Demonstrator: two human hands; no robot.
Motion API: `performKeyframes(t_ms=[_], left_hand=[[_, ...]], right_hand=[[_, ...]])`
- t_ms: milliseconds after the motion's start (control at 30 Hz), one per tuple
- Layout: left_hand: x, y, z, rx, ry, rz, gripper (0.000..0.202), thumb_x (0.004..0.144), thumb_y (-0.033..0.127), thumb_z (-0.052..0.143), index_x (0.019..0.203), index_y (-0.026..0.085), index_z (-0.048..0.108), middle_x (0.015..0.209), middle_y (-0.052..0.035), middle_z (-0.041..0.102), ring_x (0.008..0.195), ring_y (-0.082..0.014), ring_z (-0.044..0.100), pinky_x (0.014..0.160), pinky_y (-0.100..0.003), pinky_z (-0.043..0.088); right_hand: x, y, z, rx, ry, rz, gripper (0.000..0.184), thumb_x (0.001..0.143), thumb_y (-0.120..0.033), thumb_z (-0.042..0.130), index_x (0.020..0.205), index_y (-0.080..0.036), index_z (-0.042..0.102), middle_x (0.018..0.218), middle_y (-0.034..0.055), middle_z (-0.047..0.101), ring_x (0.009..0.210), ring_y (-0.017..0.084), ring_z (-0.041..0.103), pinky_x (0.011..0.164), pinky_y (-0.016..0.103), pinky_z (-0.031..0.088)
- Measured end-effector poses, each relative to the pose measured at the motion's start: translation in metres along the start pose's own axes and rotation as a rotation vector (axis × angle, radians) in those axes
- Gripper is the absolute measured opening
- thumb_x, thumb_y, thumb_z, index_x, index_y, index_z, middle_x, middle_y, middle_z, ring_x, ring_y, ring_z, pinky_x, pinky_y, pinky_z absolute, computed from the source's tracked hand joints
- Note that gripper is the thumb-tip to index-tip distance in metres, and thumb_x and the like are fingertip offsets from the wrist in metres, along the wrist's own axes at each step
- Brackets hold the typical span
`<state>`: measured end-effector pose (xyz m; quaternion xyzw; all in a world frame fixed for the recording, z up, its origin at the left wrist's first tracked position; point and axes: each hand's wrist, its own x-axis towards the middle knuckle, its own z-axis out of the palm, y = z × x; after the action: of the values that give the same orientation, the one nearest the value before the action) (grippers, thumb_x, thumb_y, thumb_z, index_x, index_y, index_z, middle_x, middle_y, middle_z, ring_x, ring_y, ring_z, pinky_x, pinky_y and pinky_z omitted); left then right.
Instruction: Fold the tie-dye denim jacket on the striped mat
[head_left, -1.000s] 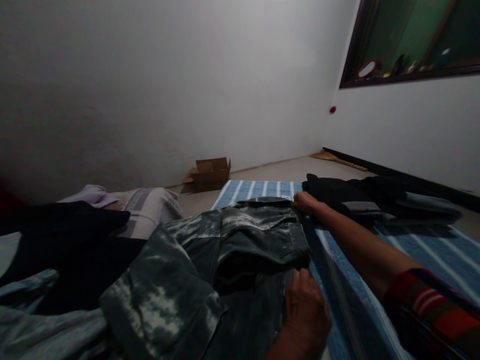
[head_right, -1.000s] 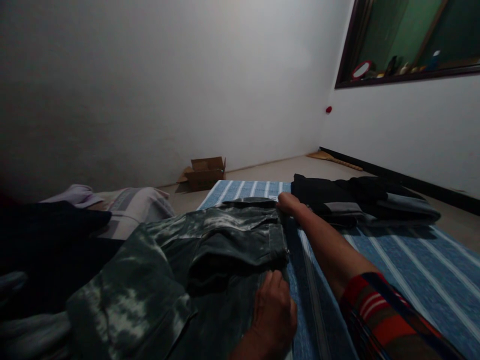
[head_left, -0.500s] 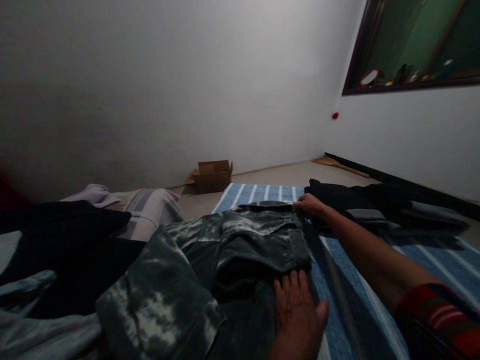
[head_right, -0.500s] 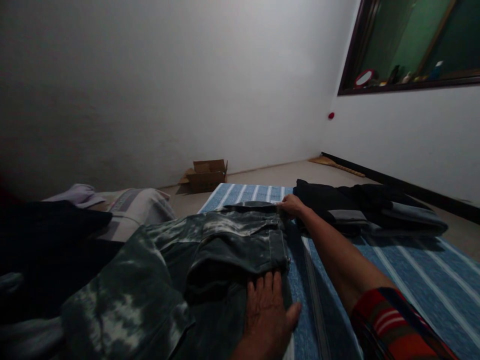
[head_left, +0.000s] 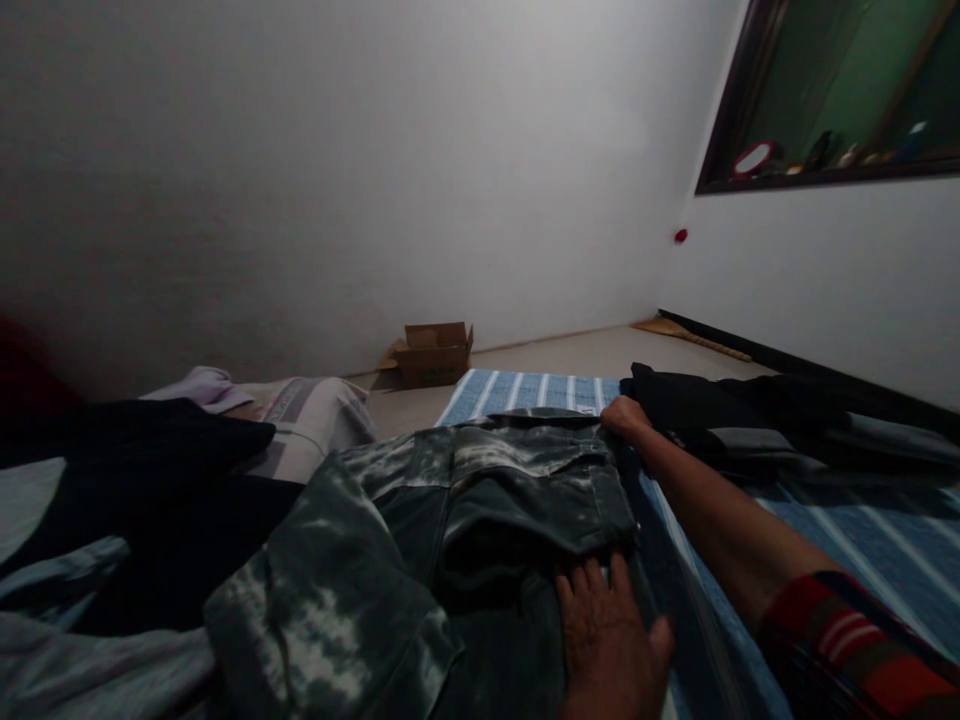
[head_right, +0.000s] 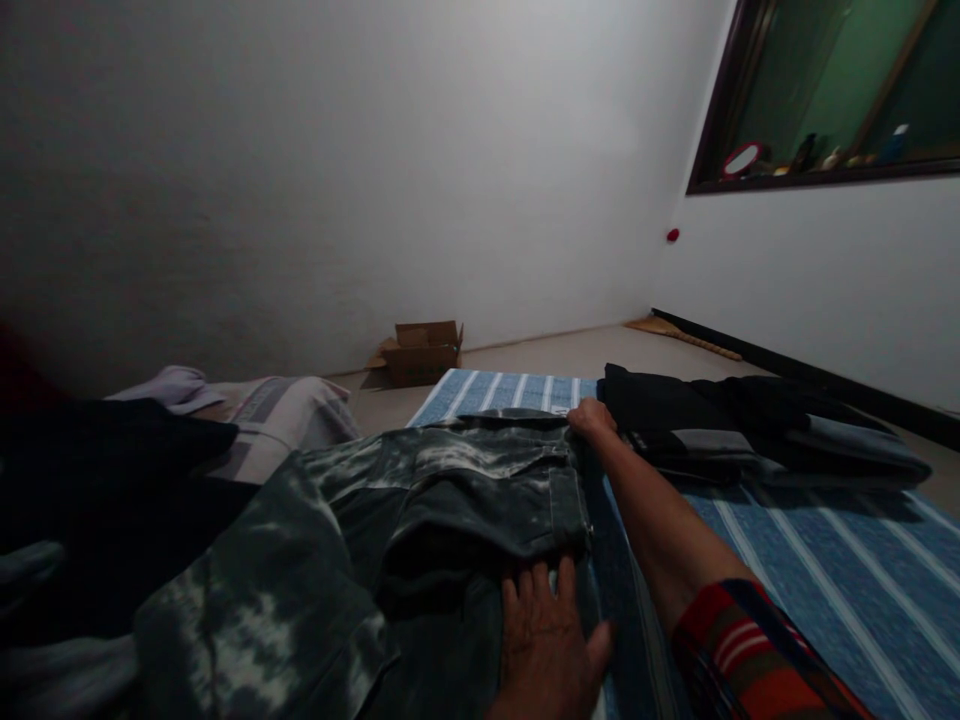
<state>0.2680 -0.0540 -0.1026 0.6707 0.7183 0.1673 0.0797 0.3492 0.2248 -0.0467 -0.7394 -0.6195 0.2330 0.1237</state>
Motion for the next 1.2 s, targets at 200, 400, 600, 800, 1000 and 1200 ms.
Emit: performKeyframes(t_ms=[200,400,600,800,1000,1200], left_hand=[[0.001,0.002,-0.016,-0.016,-0.147,-0.02,0.077,0.079,0.068,0.047,0.14,0.021,0.045,0.142,-0.0154,0.044,0.134,-0.0376,0.031,0.111,-0.056,0.017],[0.005,0.004,-0.03,-0.027,-0.229,-0.025,0.08,0.079,0.067,0.048,0.143,0.02,0.04,0.144,-0.0155,0.042,0.135,-0.0362,0.031,0.112,-0.054,0.018],[0.004,0.006,-0.033,-0.007,-0.292,-0.001,0.076,0.082,0.066,0.044,0.146,0.025,0.032,0.151,-0.0114,0.033,0.139,-0.0334,0.024,0.114,-0.053,0.011],[0.008,-0.003,-0.032,-0.066,-0.395,0.107,0.077,0.083,0.07,0.038,0.147,0.028,0.029,0.153,-0.0098,0.027,0.14,-0.0354,0.021,0.113,-0.058,0.008],[0.007,-0.005,-0.028,-0.071,-0.364,0.125,0.078,0.081,0.07,0.04,0.147,0.029,0.028,0.154,-0.009,0.026,0.14,-0.0352,0.02,0.112,-0.059,0.008],[0.007,-0.004,-0.025,-0.062,-0.346,0.137,0.078,0.081,0.068,0.042,0.146,0.029,0.03,0.15,-0.0118,0.034,0.136,-0.0371,0.027,0.11,-0.061,0.011]], right_hand=[[-0.005,0.003,-0.021,0.101,-0.047,-0.115,0.027,0.092,-0.033,0.052,0.104,-0.012,0.063,0.089,0.0097,0.066,0.061,0.015,0.063,0.054,0.026,0.052],[-0.013,0.01,-0.018,0.13,-0.131,-0.22,0.041,0.076,-0.017,0.069,0.116,-0.015,0.061,0.078,0.0056,0.066,0.056,0.017,0.062,0.05,0.025,0.049],[-0.012,0.023,0.022,0.046,0.097,-0.279,0.025,0.073,-0.01,0.065,0.097,-0.014,0.067,0.094,0.0099,0.067,0.087,0.023,0.064,0.067,0.024,0.046],[-0.013,0.034,0.037,0.014,0.222,-0.333,0.028,0.08,-0.016,0.061,0.107,-0.021,0.064,0.098,0.0077,0.068,0.094,0.023,0.062,0.072,0.024,0.043],[-0.017,0.038,0.04,0.048,0.263,-0.312,0.036,0.083,-0.019,0.06,0.119,-0.019,0.059,0.103,0.0106,0.067,0.098,0.025,0.062,0.077,0.026,0.044],[-0.025,0.038,0.039,0.144,0.307,-0.197,0.054,0.086,-0.036,0.058,0.13,-0.007,0.048,0.115,0.0196,0.061,0.106,0.028,0.06,0.084,0.031,0.046]])
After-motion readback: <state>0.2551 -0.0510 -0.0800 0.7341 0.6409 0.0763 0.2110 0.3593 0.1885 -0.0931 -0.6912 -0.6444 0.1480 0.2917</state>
